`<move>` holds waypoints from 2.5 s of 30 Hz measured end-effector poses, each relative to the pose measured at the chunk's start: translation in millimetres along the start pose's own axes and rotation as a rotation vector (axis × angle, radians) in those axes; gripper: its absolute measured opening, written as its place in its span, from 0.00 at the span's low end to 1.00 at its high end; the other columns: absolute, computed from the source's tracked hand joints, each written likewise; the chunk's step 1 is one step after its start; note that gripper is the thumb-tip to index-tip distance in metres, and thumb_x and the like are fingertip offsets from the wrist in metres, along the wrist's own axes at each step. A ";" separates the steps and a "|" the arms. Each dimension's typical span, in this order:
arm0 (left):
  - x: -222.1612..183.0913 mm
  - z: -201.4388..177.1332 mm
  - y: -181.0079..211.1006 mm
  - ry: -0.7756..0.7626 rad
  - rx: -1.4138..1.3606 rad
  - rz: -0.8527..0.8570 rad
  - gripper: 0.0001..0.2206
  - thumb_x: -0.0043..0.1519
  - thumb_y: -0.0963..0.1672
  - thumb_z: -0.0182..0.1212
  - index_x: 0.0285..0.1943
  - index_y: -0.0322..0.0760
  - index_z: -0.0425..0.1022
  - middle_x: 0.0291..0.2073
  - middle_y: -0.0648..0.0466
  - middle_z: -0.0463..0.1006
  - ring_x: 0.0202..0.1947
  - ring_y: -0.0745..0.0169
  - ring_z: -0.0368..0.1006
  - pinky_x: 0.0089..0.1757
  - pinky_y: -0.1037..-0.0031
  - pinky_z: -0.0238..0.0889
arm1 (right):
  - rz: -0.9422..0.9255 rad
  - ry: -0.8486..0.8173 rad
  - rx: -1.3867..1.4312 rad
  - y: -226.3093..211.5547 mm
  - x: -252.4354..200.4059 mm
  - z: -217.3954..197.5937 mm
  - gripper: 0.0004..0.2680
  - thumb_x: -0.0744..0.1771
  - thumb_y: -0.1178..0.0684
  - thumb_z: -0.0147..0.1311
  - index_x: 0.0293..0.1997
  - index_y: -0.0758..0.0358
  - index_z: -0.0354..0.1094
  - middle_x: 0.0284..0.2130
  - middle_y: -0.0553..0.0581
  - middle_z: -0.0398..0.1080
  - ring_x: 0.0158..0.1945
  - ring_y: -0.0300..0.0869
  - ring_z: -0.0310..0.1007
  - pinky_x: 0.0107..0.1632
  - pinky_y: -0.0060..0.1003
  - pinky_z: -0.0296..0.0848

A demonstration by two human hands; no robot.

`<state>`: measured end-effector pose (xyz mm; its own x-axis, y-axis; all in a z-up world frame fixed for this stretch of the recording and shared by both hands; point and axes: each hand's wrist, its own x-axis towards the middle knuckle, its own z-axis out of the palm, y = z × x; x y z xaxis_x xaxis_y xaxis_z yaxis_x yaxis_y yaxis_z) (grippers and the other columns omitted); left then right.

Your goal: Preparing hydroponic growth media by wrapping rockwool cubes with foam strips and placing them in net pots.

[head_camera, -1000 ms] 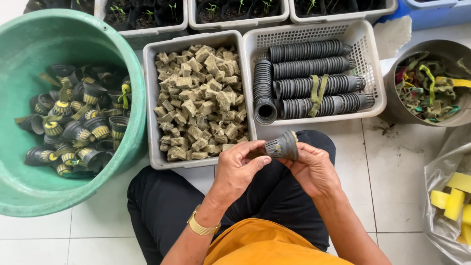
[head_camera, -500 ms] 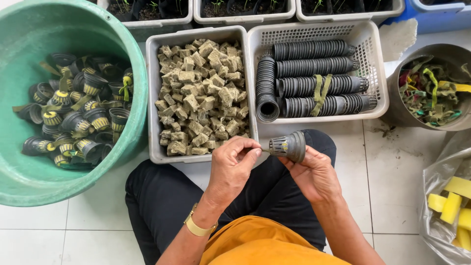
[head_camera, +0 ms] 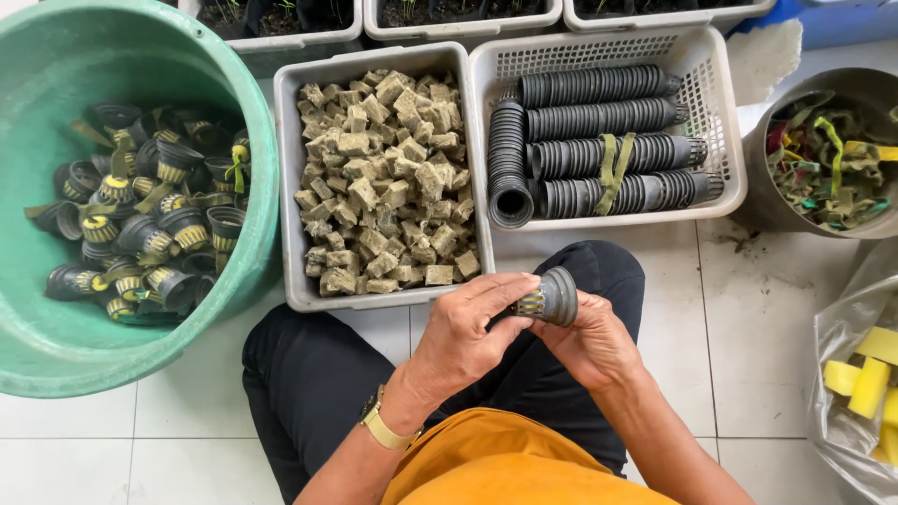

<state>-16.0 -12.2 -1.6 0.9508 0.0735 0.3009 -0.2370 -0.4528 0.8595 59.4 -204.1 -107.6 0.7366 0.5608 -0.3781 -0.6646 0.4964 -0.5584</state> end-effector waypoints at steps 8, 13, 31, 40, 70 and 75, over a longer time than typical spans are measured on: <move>6.3 -12.9 18.9 0.032 -0.242 -0.141 0.19 0.56 0.38 0.69 0.58 0.32 0.76 0.50 0.47 0.79 0.42 0.56 0.82 0.44 0.74 0.77 | 0.071 -0.087 0.199 -17.4 -5.2 21.4 0.12 0.61 0.59 0.59 0.47 0.70 0.72 0.44 0.65 0.77 0.48 0.54 0.79 0.50 0.47 0.77; 8.1 -18.6 24.5 0.013 -0.065 -0.123 0.08 0.58 0.38 0.70 0.45 0.30 0.81 0.38 0.49 0.82 0.36 0.58 0.80 0.38 0.73 0.73 | 0.086 -0.172 0.262 -16.3 -4.0 -1.8 0.11 0.65 0.62 0.59 0.52 0.72 0.71 0.48 0.66 0.75 0.48 0.51 0.76 0.48 0.43 0.75; 7.4 -0.2 23.6 0.133 -0.780 -0.531 0.06 0.63 0.37 0.61 0.47 0.26 0.79 0.37 0.49 0.83 0.38 0.70 0.81 0.41 0.79 0.77 | 0.057 -0.166 0.377 -22.7 -14.4 -0.8 0.11 0.63 0.61 0.61 0.50 0.69 0.71 0.49 0.67 0.74 0.53 0.54 0.74 0.52 0.44 0.71; -1.6 -9.0 11.3 0.237 -0.731 -0.659 0.05 0.61 0.37 0.62 0.42 0.24 0.80 0.31 0.49 0.83 0.31 0.66 0.81 0.34 0.77 0.76 | -0.059 -0.028 0.208 -22.0 -19.7 -1.7 0.12 0.63 0.60 0.62 0.51 0.69 0.72 0.49 0.65 0.75 0.51 0.51 0.76 0.54 0.44 0.73; -17.0 20.0 -0.3 0.090 0.279 0.226 0.24 0.49 0.33 0.62 0.58 0.23 0.69 0.50 0.37 0.77 0.53 0.36 0.75 0.61 0.53 0.66 | -0.892 -0.002 -1.464 -26.2 -38.0 98.7 0.04 0.59 0.66 0.59 0.33 0.69 0.74 0.48 0.61 0.74 0.52 0.53 0.71 0.55 0.43 0.70; -26.6 29.9 -18.6 0.113 0.274 0.214 0.23 0.51 0.32 0.60 0.59 0.23 0.69 0.51 0.37 0.77 0.55 0.37 0.75 0.61 0.53 0.67 | -1.003 -0.035 -1.642 -21.0 -32.0 92.6 0.07 0.57 0.65 0.57 0.35 0.72 0.74 0.49 0.64 0.73 0.56 0.59 0.68 0.59 0.50 0.66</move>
<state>-31.0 -32.3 -37.9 0.8535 0.0423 0.5194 -0.3518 -0.6886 0.6341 38.1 -171.1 -15.4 0.7004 0.5315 0.4764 0.7045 -0.4077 -0.5809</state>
